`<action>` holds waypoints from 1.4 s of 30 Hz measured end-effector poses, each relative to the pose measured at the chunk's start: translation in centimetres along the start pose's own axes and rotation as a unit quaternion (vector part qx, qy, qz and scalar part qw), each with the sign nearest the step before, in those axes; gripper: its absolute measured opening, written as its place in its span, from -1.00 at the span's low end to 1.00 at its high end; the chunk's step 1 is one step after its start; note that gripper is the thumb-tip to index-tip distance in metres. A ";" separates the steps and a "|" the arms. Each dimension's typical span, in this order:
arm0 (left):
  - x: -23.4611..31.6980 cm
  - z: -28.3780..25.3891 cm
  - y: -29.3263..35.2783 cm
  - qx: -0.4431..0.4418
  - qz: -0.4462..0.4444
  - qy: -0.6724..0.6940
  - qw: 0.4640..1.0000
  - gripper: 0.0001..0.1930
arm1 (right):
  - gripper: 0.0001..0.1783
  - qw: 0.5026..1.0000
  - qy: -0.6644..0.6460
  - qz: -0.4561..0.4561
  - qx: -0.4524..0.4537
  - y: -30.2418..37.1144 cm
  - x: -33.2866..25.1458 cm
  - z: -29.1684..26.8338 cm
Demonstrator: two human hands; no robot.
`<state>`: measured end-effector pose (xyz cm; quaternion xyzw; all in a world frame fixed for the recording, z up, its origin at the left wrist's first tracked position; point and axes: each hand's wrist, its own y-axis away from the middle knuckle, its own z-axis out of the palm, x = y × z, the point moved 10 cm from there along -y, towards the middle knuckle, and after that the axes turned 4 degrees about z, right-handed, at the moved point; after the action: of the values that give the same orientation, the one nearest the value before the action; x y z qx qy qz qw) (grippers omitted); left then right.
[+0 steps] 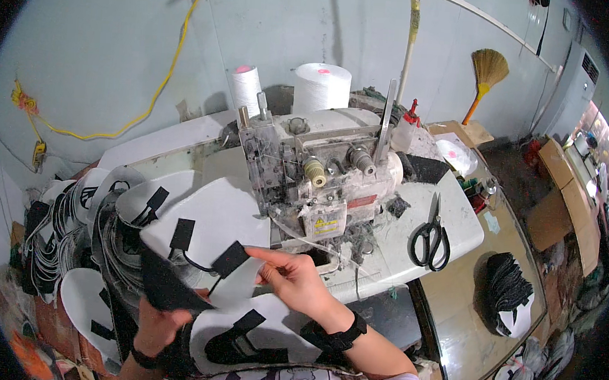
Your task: Stitching together fabric and material components for shoe uppers using an industrial sewing machine.
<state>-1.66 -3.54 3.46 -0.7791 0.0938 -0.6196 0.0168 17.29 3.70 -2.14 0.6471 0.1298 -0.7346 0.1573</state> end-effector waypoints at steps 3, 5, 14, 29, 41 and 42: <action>2.3 1.6 0.6 -0.056 0.081 0.027 0.995 -0.93 | -0.59 0.980 0.126 -0.144 0.050 1.4 -3.3 -0.5; 2.0 2.0 -0.6 -0.091 0.089 -0.022 0.992 -0.89 | -0.56 0.978 0.137 -0.152 0.048 2.2 -4.0 -0.7; 3.1 2.2 -4.9 -0.017 0.087 -0.042 0.995 -0.79 | -0.59 0.873 0.383 -0.297 0.059 5.1 -7.2 2.6; -0.3 -0.6 -9.4 0.071 0.033 0.097 0.992 -0.69 | -0.39 0.831 0.441 -0.315 0.120 3.3 -5.0 0.0; 1.1 -3.8 -8.0 -0.003 -0.093 -0.026 0.995 -0.82 | -0.47 0.816 0.469 -0.311 0.134 1.6 -6.4 0.4; 1.0 -2.2 -6.6 -0.040 -0.107 0.036 0.993 -0.80 | -0.53 0.820 0.462 -0.310 0.135 1.7 -6.5 0.2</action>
<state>-2.73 2.97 5.88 -0.7616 0.0346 -0.6416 -0.0841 18.54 2.50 4.34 0.8509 0.2804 -0.3701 -0.2456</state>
